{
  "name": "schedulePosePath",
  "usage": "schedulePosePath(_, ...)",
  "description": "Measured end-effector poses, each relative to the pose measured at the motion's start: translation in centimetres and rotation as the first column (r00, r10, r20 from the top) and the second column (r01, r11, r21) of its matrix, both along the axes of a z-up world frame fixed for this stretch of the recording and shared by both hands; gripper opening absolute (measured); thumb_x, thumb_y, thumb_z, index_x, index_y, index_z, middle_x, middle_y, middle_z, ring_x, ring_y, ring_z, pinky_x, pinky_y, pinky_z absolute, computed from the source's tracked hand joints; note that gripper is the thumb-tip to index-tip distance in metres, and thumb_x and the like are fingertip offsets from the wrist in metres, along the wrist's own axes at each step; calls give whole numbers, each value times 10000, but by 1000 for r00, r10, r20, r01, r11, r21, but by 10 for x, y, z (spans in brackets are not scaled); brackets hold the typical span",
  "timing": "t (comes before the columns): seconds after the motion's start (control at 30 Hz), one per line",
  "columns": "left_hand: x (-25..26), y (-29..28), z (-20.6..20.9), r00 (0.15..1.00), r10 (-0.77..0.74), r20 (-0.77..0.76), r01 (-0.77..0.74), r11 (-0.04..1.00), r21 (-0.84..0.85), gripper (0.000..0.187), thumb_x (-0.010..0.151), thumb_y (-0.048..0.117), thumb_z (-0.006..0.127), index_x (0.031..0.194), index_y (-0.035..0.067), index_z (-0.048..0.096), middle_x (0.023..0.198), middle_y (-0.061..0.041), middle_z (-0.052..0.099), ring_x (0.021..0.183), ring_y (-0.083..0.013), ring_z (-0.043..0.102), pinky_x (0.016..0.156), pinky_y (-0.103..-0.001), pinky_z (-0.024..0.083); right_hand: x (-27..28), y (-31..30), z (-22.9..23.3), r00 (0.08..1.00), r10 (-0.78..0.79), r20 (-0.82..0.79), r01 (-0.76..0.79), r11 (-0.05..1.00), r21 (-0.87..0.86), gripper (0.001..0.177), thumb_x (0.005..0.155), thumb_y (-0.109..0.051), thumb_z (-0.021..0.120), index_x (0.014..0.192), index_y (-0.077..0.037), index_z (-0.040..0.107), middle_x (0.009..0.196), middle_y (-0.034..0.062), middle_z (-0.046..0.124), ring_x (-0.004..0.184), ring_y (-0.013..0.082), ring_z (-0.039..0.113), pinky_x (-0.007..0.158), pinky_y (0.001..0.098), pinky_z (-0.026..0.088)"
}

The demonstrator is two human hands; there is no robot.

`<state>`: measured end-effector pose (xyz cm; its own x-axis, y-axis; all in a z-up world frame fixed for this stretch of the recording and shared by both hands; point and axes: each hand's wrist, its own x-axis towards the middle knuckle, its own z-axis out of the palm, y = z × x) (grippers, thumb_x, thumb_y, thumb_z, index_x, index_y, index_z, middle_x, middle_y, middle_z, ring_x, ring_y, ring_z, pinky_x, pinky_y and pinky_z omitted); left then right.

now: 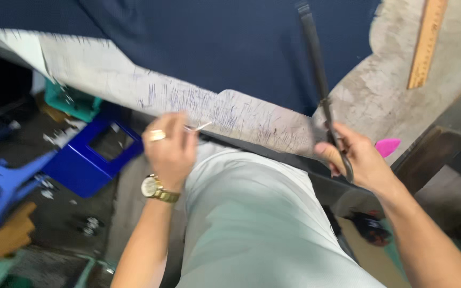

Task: The person cuts sections of dark blue fabric and white lining material using shears, then marks the lining with a ruler and chalk before cutting it and brushing the workspace.

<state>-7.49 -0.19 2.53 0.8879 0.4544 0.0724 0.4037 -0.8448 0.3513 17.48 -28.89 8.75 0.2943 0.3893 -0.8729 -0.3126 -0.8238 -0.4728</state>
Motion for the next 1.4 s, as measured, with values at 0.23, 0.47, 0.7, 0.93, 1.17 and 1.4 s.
schedulePosePath(0.23, -38, -6, -23, 832, -441, -337, 437, 895, -91, 156, 968, 344, 651, 955, 203, 718, 745, -12, 645, 754, -224, 688, 687, -361, 542, -38, -39, -20, 865, -280, 417, 348, 933, -95, 194, 1000, -309, 753, 1028, -144, 654, 569, 80, 650, 519, 233, 651, 584, 357, 510)
schedulePosePath(0.47, -5, 26, 2, 783, -544, -301, 507, 839, -199, 120, 974, 297, 649, 1028, 234, 736, 787, -15, 719, 729, -217, 722, 650, -348, 575, -74, -53, -58, 634, -207, 745, 451, 882, -138, 487, 912, -145, 813, 1315, 4, 583, 955, 212, 578, 936, 479, 661, 819, 556, 523)
schedulePosePath(0.7, 16, 116, 14, 529, -829, -182, 801, 558, -218, 73, 947, 284, 662, 965, 229, 707, 703, -14, 671, 666, -227, 709, 616, -352, 576, -78, -33, -54, 368, 94, 925, 333, 916, -226, 373, 931, -126, 768, 1266, 30, 715, 1078, 231, 669, 1050, 429, 655, 950, 503, 483)
schedulePosePath(0.93, 106, 102, 32, 505, -859, 90, 858, 488, -157, 111, 973, 284, 641, 938, 181, 663, 775, -25, 661, 725, -249, 706, 642, -360, 570, 53, -2, -108, -55, -90, 994, 213, 972, 100, 230, 980, 6, 796, 1197, 32, 723, 1067, 215, 693, 1035, 419, 663, 953, 467, 493)
schedulePosePath(1.17, 139, 44, 46, 710, -674, 203, 668, 554, -496, 130, 985, 267, 630, 1050, 193, 716, 763, -37, 699, 759, -276, 735, 662, -378, 590, 91, 18, -108, 164, 132, 978, 435, 880, -192, 403, 972, -199, 781, 1333, -54, 674, 1247, 201, 642, 1175, 413, 545, 932, 574, 463)
schedulePosePath(1.4, 153, 9, 20, 876, -479, 60, 338, 519, -785, 130, 939, 187, 689, 1024, 187, 787, 781, -65, 767, 746, -249, 751, 656, -333, 597, 56, 32, -119, -104, -102, 989, 37, 994, 106, 218, 902, -113, 818, 1077, -14, 732, 990, 195, 689, 977, 386, 656, 897, 448, 513)
